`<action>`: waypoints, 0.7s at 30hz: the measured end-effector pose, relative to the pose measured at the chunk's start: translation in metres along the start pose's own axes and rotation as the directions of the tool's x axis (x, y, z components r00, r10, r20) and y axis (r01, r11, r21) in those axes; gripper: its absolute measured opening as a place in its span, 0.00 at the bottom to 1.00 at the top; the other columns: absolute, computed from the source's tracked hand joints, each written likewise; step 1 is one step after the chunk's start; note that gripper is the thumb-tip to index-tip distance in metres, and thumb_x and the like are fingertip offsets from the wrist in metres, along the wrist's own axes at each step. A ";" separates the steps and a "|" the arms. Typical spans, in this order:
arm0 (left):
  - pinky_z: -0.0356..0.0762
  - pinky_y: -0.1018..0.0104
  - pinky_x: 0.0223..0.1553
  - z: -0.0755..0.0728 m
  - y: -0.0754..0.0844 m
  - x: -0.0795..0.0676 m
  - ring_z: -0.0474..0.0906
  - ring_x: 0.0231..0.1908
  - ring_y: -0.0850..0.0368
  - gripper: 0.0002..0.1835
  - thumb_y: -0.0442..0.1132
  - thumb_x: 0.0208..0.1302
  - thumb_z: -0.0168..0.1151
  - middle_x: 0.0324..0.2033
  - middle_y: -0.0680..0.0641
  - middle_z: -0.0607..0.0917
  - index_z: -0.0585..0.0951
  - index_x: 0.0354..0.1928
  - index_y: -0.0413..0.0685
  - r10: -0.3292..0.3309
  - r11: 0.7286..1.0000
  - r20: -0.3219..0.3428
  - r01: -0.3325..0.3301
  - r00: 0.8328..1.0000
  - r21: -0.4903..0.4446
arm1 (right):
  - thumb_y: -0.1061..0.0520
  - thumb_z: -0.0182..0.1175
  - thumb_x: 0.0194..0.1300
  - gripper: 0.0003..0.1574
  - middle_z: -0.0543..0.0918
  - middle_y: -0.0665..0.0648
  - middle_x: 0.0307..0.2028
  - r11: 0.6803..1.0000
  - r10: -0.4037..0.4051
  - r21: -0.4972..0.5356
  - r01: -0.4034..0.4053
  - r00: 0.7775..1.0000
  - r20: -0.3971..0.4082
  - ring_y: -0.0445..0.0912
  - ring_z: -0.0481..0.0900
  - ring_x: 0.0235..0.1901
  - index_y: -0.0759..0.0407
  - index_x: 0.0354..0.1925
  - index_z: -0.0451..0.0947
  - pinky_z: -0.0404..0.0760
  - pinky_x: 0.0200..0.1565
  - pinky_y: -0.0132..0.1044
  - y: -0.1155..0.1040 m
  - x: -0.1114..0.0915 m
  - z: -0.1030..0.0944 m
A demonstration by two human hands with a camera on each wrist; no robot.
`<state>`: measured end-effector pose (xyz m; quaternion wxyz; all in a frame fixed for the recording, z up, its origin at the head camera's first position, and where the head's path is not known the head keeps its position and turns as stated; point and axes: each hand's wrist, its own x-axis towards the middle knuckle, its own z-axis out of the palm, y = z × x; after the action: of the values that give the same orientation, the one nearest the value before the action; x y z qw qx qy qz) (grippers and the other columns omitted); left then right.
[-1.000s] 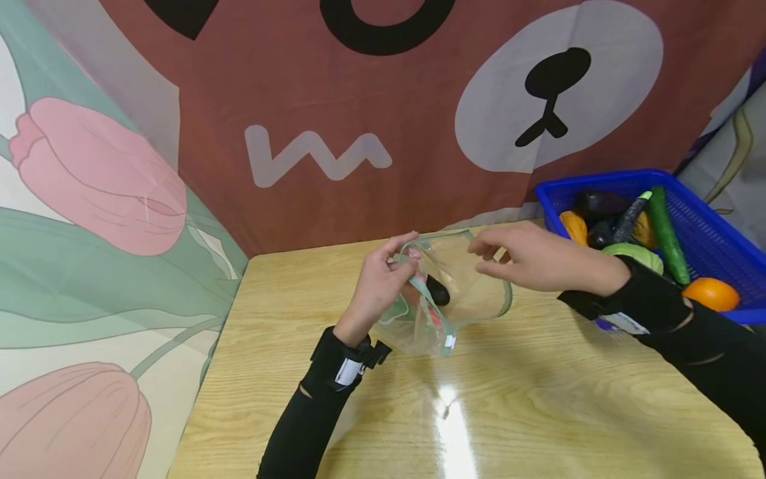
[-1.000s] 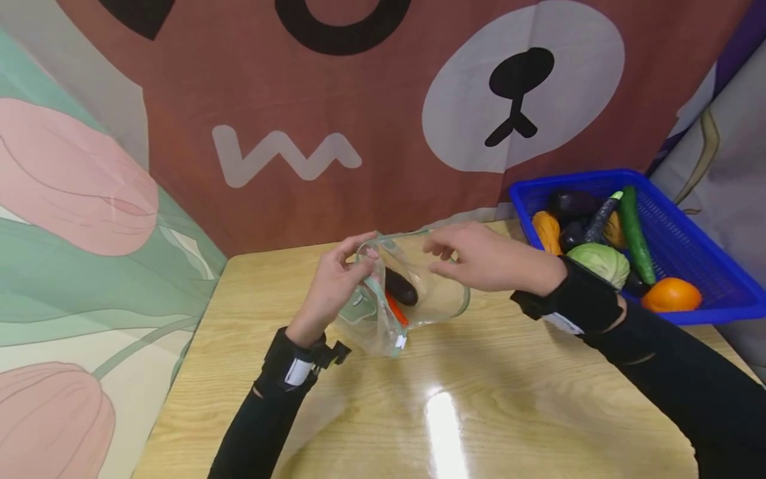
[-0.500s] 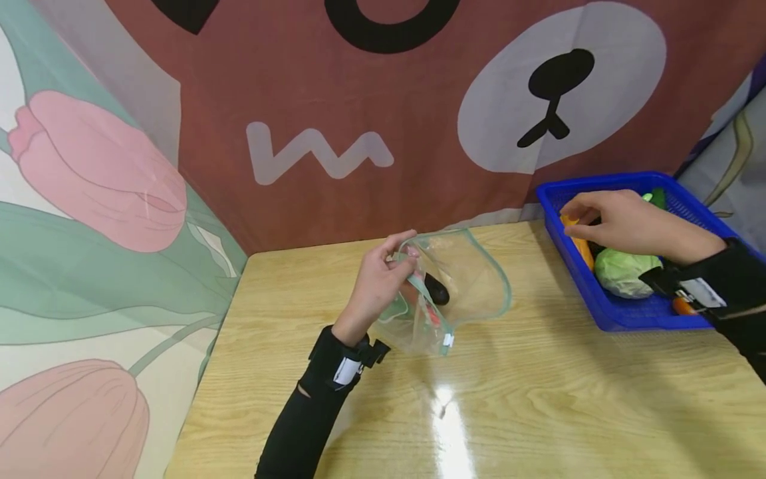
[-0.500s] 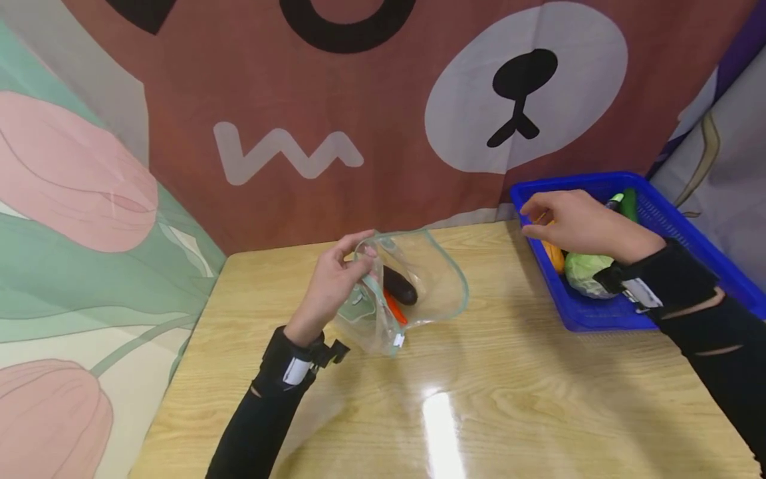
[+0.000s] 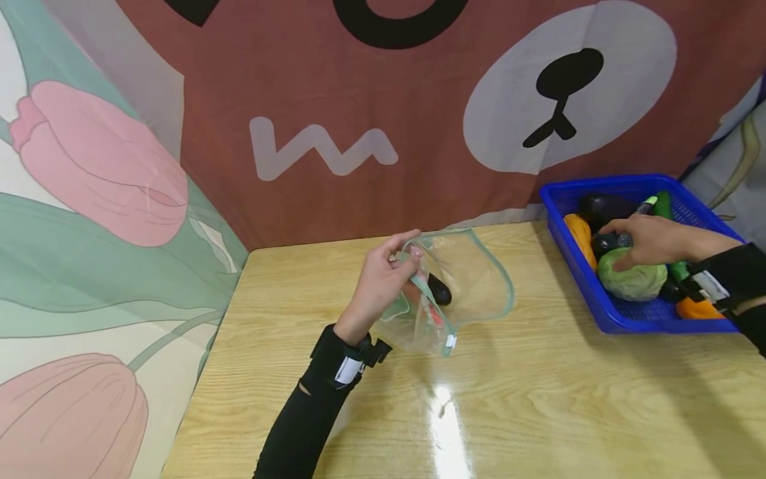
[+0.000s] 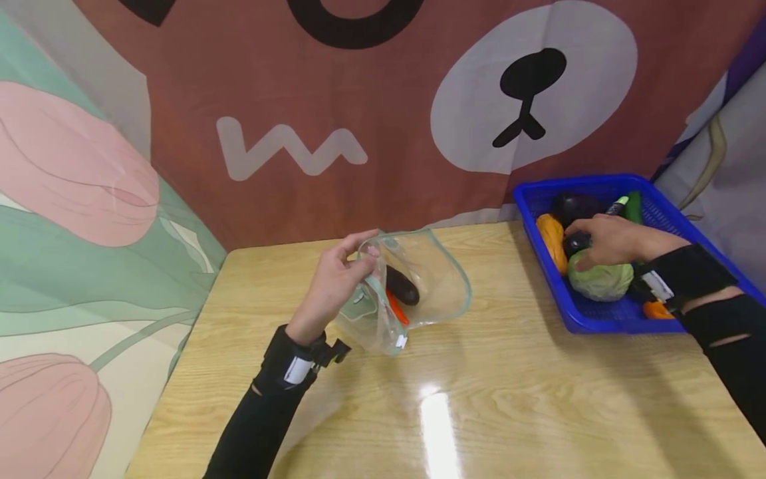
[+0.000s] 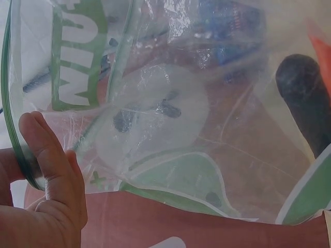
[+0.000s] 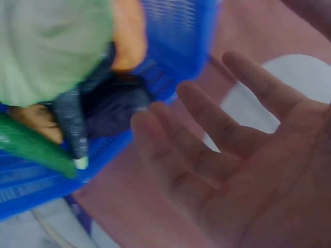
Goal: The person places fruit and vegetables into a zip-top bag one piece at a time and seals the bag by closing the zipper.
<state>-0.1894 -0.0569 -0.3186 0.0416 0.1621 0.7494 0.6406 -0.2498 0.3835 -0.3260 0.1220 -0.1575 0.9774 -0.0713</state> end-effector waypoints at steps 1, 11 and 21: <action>0.55 0.71 0.13 0.000 0.000 0.000 0.66 0.10 0.65 0.23 0.33 0.66 0.53 0.55 0.42 0.74 0.71 0.64 0.51 0.001 1.000 0.004 -0.001 1.000 -0.001 | 0.48 0.74 0.45 0.49 0.69 0.80 0.53 1.000 0.000 0.008 0.000 1.000 0.012 0.70 0.72 0.48 0.70 0.59 0.68 0.76 0.38 0.53 0.004 0.000 0.003; 0.55 0.71 0.13 0.001 -0.001 0.001 0.65 0.11 0.65 0.23 0.34 0.67 0.53 0.51 0.42 0.75 0.71 0.64 0.48 0.007 1.000 0.015 -0.007 1.000 0.007 | 0.44 0.77 0.35 0.59 0.64 0.84 0.51 0.998 0.052 -0.048 -0.049 0.996 0.068 0.74 0.70 0.46 0.74 0.59 0.65 0.74 0.41 0.60 0.021 0.004 0.040; 0.54 0.71 0.14 0.006 -0.001 0.001 0.59 0.10 0.64 0.24 0.34 0.66 0.53 0.56 0.45 0.73 0.71 0.64 0.50 -0.003 1.000 0.016 0.003 1.000 0.015 | 0.46 0.75 0.36 0.66 0.60 0.87 0.49 0.992 0.128 -0.033 -0.125 0.987 0.094 0.70 0.72 0.42 0.80 0.61 0.54 0.75 0.39 0.59 0.035 0.005 0.056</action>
<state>-0.1888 -0.0514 -0.3202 0.0473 0.1665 0.7541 0.6335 -0.2503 0.4095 -0.3870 0.1710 -0.1002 0.9792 -0.0426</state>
